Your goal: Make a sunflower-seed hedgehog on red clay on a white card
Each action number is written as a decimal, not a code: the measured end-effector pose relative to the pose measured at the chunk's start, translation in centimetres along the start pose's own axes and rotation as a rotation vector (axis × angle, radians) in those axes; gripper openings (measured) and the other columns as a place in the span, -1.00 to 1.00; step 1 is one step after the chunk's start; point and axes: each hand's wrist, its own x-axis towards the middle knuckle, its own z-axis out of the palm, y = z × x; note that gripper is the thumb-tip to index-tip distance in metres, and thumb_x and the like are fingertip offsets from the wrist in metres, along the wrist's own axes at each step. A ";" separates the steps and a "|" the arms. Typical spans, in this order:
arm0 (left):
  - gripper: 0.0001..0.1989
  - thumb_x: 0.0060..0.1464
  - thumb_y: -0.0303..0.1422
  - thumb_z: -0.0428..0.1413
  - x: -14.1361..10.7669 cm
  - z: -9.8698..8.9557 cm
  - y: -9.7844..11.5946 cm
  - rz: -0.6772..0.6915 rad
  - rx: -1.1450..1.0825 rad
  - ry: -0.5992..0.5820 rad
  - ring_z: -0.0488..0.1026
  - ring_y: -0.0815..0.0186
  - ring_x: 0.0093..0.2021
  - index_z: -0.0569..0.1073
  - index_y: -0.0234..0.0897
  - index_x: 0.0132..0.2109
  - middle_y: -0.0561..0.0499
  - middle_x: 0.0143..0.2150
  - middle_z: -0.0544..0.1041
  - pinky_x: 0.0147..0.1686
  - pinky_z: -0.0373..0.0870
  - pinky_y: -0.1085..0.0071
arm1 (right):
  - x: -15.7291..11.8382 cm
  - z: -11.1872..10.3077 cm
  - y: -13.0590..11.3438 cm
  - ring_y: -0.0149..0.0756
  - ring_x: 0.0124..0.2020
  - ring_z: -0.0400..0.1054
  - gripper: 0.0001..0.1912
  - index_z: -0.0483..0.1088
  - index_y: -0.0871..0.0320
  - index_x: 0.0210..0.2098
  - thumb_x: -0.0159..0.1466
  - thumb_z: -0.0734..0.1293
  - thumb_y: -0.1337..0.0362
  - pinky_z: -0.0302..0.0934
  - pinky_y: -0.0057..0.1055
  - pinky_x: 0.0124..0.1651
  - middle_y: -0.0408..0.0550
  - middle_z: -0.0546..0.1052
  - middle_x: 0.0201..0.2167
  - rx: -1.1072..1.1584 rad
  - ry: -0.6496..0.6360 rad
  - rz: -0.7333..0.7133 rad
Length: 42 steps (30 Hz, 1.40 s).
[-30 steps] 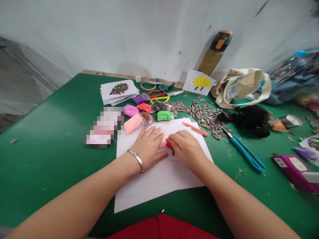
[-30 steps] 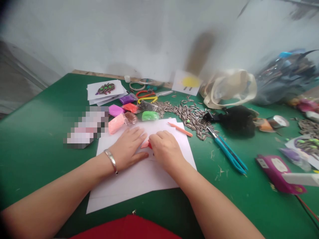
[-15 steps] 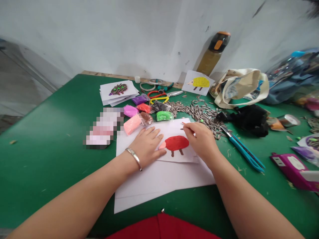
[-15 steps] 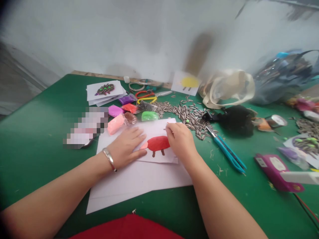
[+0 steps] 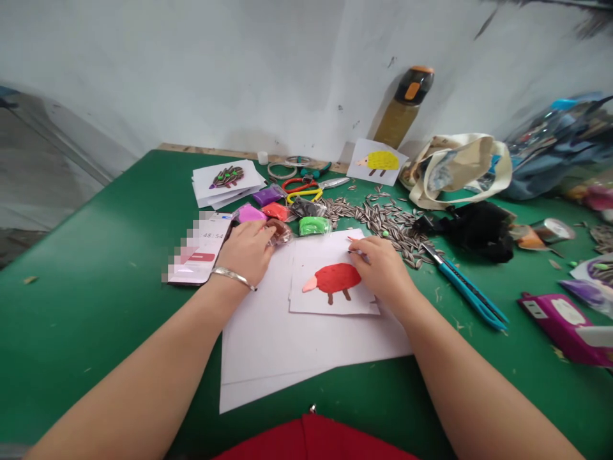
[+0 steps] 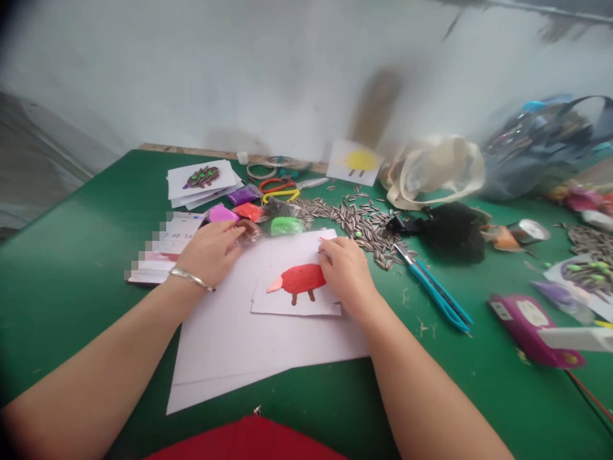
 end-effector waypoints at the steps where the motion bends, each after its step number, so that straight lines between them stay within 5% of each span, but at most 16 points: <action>1: -0.65 0.14 -0.43 -0.08 0.0 0.0 0.0 -0.005 -0.010 0.013 0.37 0.05 0.05 0.46 -0.38 0.01 -0.22 0.02 0.48 0.08 0.27 0.12 | 0.0 0.0 0.0 -0.11 -0.14 0.32 -0.77 0.50 0.14 -0.25 0.20 0.21 0.38 0.18 -0.16 -0.06 0.05 0.51 -0.17 0.002 0.016 -0.010; 8: -0.64 0.15 -0.41 -0.11 0.1 -1.1 0.1 -0.081 -0.089 0.051 0.44 0.08 -0.02 0.47 -0.36 0.00 -0.17 -0.04 0.54 0.00 0.33 0.15 | -0.3 0.0 -1.6 -0.13 -0.11 0.31 -0.77 0.46 0.15 -0.22 0.22 0.20 0.40 0.18 -0.18 -0.04 0.06 0.50 -0.17 0.041 0.102 -0.109; 14: -0.70 0.14 -0.36 -0.05 0.1 -0.7 -0.4 -0.012 -0.069 -0.019 0.41 0.06 -0.04 0.48 -0.34 -0.06 -0.19 -0.08 0.51 0.01 0.29 0.12 | 2.3 -0.4 -6.7 -0.15 -0.18 0.28 -0.76 0.45 0.16 -0.24 0.23 0.17 0.44 0.14 -0.23 -0.12 0.04 0.49 -0.23 -0.070 -0.079 -0.313; 19: -0.69 0.12 -0.38 -0.02 -0.3 -0.8 -0.2 -0.003 -0.108 -0.033 0.34 0.08 0.04 0.45 -0.31 0.00 -0.19 -0.01 0.46 0.06 0.25 0.11 | 5.0 2.0 -9.7 -0.12 -0.15 0.22 -0.61 0.40 0.12 -0.05 0.16 0.21 0.50 0.11 -0.24 -0.15 0.07 0.44 -0.09 -0.170 -0.086 -0.428; 24: -0.70 0.14 -0.37 -0.01 -0.8 -0.9 -0.1 -0.041 -0.153 -0.020 0.31 0.09 0.07 0.45 -0.24 0.01 -0.16 0.05 0.44 0.09 0.22 0.06 | 5.9 4.6 -9.9 -0.14 -0.17 0.22 -0.69 0.41 0.08 -0.06 0.26 0.18 0.40 0.11 -0.24 -0.13 0.05 0.43 -0.11 -0.153 -0.075 -0.437; 29: -0.53 0.09 -0.36 0.05 -0.9 -1.0 0.5 -0.074 -0.177 0.047 0.17 -0.02 0.22 0.32 -0.24 0.17 -0.19 0.20 0.32 0.16 0.09 -0.06 | 5.8 3.1 -10.0 -0.18 -0.17 0.26 -0.73 0.45 0.14 -0.19 0.28 0.14 0.42 0.13 -0.26 -0.10 0.05 0.47 -0.20 -0.026 -0.008 -0.387; 34: -0.54 0.12 -0.32 0.06 -1.0 -2.3 1.9 0.061 -0.325 0.128 0.13 -0.01 0.27 0.31 -0.32 0.17 -0.21 0.20 0.33 0.19 0.06 -0.03 | 3.9 0.5 -10.4 -0.26 -0.17 0.31 -0.72 0.44 0.13 -0.24 0.24 0.13 0.46 0.19 -0.33 -0.09 -0.03 0.49 -0.27 0.336 0.046 -0.276; 39: -0.84 0.19 -0.35 0.00 -1.4 -3.7 3.3 0.194 -0.539 0.143 0.42 0.16 -0.09 0.47 -0.26 -0.22 -0.05 -0.30 0.54 -0.03 0.30 0.17 | 1.6 -0.6 -9.9 -0.30 -0.25 0.37 -0.79 0.44 0.12 -0.26 0.20 0.19 0.38 0.25 -0.37 -0.24 -0.08 0.52 -0.27 0.643 -0.059 0.054; 42: -0.85 0.18 -0.34 0.03 -1.6 -4.0 3.9 0.185 -0.622 0.099 0.39 0.28 -0.35 0.44 -0.28 -0.31 -0.01 -0.41 0.49 -0.28 0.33 0.32 | 1.1 -1.0 -9.2 -0.33 -0.30 0.38 -0.82 0.45 0.11 -0.27 0.20 0.22 0.34 0.25 -0.40 -0.25 -0.11 0.53 -0.32 0.692 -0.091 0.073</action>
